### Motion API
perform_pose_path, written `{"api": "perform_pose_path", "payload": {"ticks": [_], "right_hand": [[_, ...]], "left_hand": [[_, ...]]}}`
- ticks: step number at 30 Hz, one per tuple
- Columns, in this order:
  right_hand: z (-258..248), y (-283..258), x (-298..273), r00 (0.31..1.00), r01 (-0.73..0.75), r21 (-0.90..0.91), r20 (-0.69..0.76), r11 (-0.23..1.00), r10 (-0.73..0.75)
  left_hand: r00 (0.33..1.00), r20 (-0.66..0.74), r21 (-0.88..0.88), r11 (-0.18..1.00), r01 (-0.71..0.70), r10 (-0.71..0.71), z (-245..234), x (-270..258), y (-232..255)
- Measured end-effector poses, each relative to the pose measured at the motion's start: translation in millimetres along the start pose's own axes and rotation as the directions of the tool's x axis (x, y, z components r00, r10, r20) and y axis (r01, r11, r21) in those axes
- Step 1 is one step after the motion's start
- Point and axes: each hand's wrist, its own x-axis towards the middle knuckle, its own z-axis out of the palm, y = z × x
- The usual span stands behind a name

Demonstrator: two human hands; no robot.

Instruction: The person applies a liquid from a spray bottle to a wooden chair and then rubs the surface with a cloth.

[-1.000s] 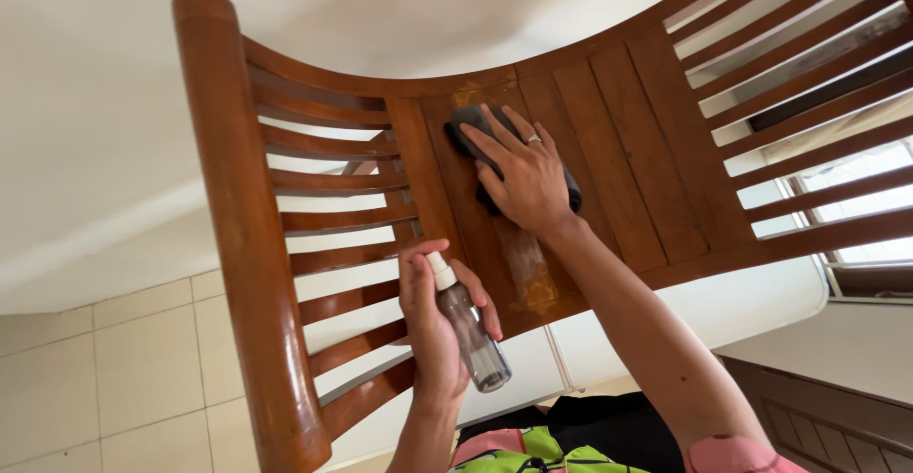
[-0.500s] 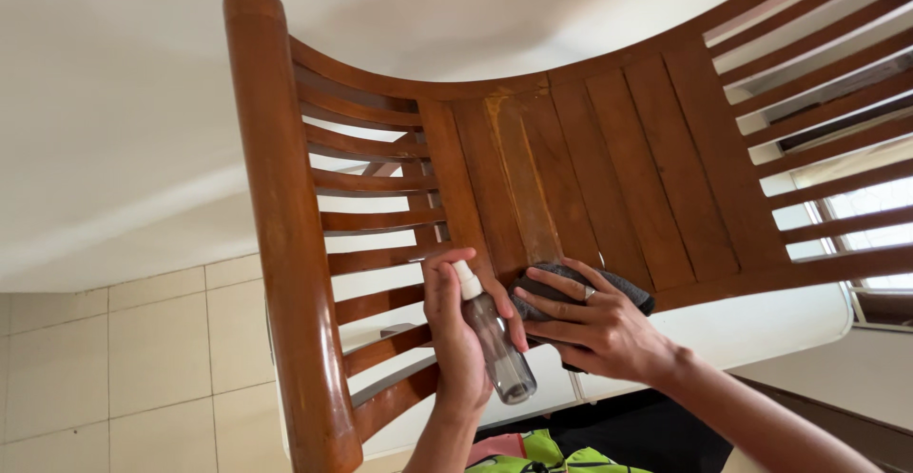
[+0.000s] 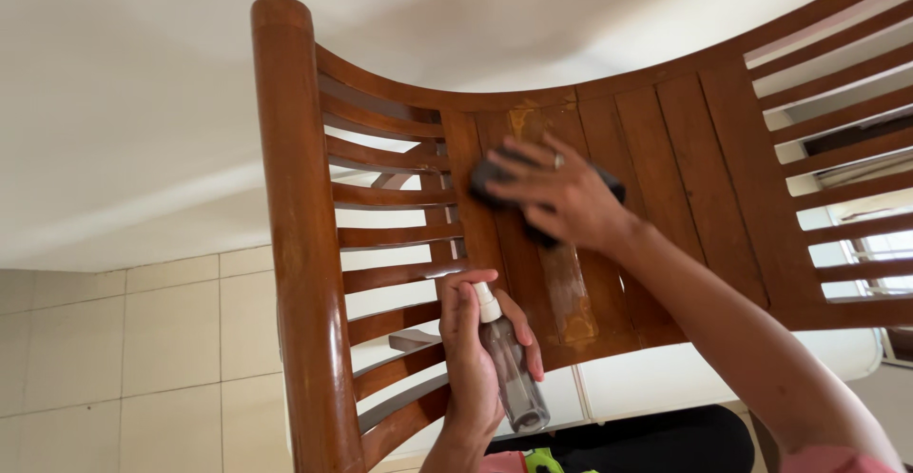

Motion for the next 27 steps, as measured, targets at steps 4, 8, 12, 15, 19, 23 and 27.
{"api": "perform_pose_path", "payload": {"ticks": [4, 8, 12, 15, 19, 23, 27], "right_hand": [[4.9, 29.0, 33.1, 0.986, -0.168, -0.022, 0.001, 0.986, 0.168], [18.2, 41.0, 49.8, 0.917, -0.39, -0.075, -0.121, 0.918, 0.38], [25.0, 34.3, 47.6, 0.888, -0.437, -0.045, -0.18, 0.898, 0.423], [17.4, 19.7, 32.1, 0.918, -0.377, -0.128, -0.18, 0.917, 0.353], [1.0, -22.3, -16.9, 0.978, -0.207, -0.127, -0.039, 0.97, 0.203], [-4.7, -82.1, -81.8, 0.996, -0.047, -0.086, 0.066, 0.995, 0.053], [-18.0, -117.2, -134.3, 0.996, 0.012, 0.026, 0.091, 1.0, -0.014]], "left_hand": [[1.0, 0.007, 0.022, 1.0, -0.018, 0.018, -0.3, 2.9, -1.7], [0.999, 0.017, 0.039, 0.999, -0.03, 0.029, -0.5, 2.9, -4.0], [0.999, 0.004, 0.036, 0.999, -0.038, 0.038, 0.8, 2.8, -4.2], [0.998, 0.015, 0.027, 0.998, -0.062, 0.061, 1.9, 2.0, -3.5], [0.997, 0.028, 0.03, 0.997, -0.068, 0.067, 3.7, 4.1, -2.7], [0.999, -0.021, 0.074, 0.996, -0.039, 0.041, 6.5, -1.0, 1.4], [0.999, -0.027, 0.043, 0.998, -0.035, 0.036, 9.7, -1.5, 5.1]]}}
